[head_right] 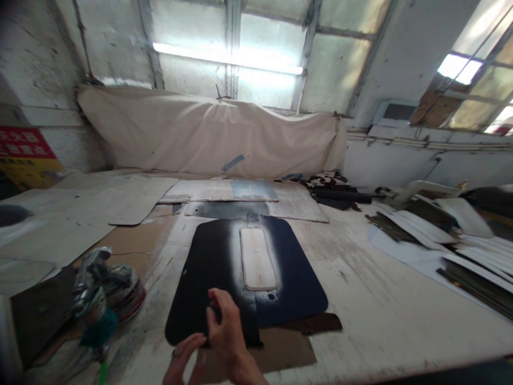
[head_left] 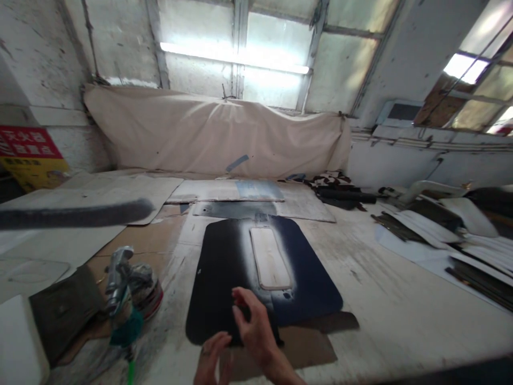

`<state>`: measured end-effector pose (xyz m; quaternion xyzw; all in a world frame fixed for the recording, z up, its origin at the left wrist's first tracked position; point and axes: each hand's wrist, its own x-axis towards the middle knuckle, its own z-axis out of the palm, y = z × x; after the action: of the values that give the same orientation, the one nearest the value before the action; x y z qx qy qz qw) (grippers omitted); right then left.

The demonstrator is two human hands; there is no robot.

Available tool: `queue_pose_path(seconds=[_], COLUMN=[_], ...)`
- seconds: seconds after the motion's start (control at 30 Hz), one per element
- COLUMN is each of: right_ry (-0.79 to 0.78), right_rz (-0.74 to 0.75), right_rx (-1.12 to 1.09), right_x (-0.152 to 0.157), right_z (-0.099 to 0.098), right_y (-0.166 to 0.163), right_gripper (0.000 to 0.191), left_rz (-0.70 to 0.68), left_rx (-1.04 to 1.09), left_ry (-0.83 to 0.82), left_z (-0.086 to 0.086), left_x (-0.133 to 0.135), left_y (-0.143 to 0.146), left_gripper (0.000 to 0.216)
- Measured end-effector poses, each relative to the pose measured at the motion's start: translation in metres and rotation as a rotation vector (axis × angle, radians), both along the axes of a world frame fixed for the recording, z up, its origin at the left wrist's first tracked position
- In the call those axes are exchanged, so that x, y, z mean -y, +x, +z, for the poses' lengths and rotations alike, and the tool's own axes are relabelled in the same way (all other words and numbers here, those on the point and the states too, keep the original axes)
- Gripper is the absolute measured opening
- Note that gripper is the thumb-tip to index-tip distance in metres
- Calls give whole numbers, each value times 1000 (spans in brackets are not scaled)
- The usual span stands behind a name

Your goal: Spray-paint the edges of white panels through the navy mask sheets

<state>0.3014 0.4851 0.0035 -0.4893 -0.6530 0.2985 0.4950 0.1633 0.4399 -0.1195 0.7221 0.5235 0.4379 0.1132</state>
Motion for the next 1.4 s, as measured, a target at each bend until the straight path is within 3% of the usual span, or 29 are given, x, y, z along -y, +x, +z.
queue_pose_path(seconds=[0.07,0.13,0.23,0.3,0.37,0.5,0.7,0.9,1.07,1.4], right_ry=[0,32,102,114,86,-60,-159,-165,-187,-186], right_rz=[-147,-200,-207,-193,-166,-110,-26,-50,-56,-97], right_rx=[131,315,557,691,786,830,850,906,951,902], right_x=[1,0,-2,-1,0,2,-1,-4,-7,-12], right_z=[-38,-75,-118,-131,-132,-114,-102,-100,-96,-108], right_y=[51,95,137,149,153,154,156,155,151,149], right_gripper=[29,33,39,41,42,41,39,42,41,52], left_rz=[-50,-64,-41,-41,-54,-96,20,139,158,146], left_rx=[-116,-238,-374,-423,-455,-446,-230,-151,-96,-25], left_ry=[-68,-195,-374,-401,-379,-354,-274,-207,-200,-194], left_z=[2,8,19,25,27,31,40,49,63,89], left_x=[-16,-30,-43,-48,-52,-62,-78,-89,-100,-124], left_y=[45,80,107,111,109,102,94,101,94,74], left_gripper=[31,46,61,56,42,19,28,38,36,34])
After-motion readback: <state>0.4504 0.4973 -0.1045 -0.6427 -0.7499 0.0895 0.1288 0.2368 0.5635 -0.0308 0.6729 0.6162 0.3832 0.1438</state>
